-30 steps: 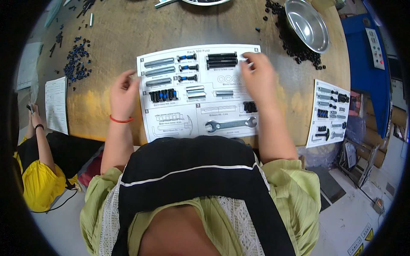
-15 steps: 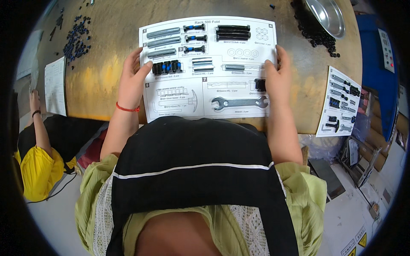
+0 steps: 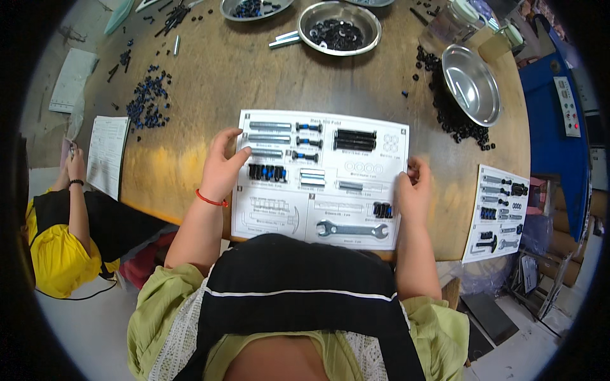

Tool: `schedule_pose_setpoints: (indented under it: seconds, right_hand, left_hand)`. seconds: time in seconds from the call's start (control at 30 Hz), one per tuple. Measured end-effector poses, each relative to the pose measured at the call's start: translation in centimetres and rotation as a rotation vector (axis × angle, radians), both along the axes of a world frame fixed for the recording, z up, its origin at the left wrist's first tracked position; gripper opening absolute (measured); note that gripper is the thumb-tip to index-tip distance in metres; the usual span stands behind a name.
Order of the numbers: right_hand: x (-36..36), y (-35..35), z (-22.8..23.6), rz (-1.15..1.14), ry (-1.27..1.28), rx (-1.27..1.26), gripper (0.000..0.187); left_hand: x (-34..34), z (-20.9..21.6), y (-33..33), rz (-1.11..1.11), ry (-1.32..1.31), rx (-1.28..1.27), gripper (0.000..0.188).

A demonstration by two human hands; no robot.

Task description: The person assembles small mechanical parts, including bolts, nuts, and washers, by hand at a workbench. They place the components onto a printed layout sheet, following a visual guide, while other workers perform similar tasks nearby.

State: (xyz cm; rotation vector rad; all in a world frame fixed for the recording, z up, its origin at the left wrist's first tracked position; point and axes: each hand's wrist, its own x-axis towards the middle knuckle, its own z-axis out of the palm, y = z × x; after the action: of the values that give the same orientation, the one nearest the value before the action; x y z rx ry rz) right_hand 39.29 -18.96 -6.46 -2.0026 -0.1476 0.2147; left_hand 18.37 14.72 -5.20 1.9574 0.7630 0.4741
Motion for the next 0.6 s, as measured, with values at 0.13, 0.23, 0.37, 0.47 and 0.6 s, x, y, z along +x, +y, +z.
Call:
schedule_pose_setpoints:
  seconds: [0.13,0.23,0.37,0.47,0.6]
  right_hand:
    - [3.0,0.1,0.2,0.034,0.042,-0.081,0.025]
    - [5.2,0.4,1.4,0.208,0.014,-0.297,0.025]
    - [7.0,2.7,3.9,0.198,-0.253,-0.356,0.026]
    - [9.0,4.7,3.8,0.240,-0.439,-0.418,0.027]
    - [10.8,7.6,2.4,0.264,-0.461,-0.468,0.031]
  left_hand:
    - [5.0,3.3,1.9,-0.077,-0.023,-0.014,0.036]
    - [8.5,3.5,3.3,-0.150,-0.005,0.132,0.028]
    - [10.6,1.6,6.8,-0.081,0.170,0.388,0.024]
    - [10.7,-1.8,10.1,0.044,0.262,0.421,0.026]
    - [10.6,-2.9,10.2,0.144,0.249,0.469,0.027]
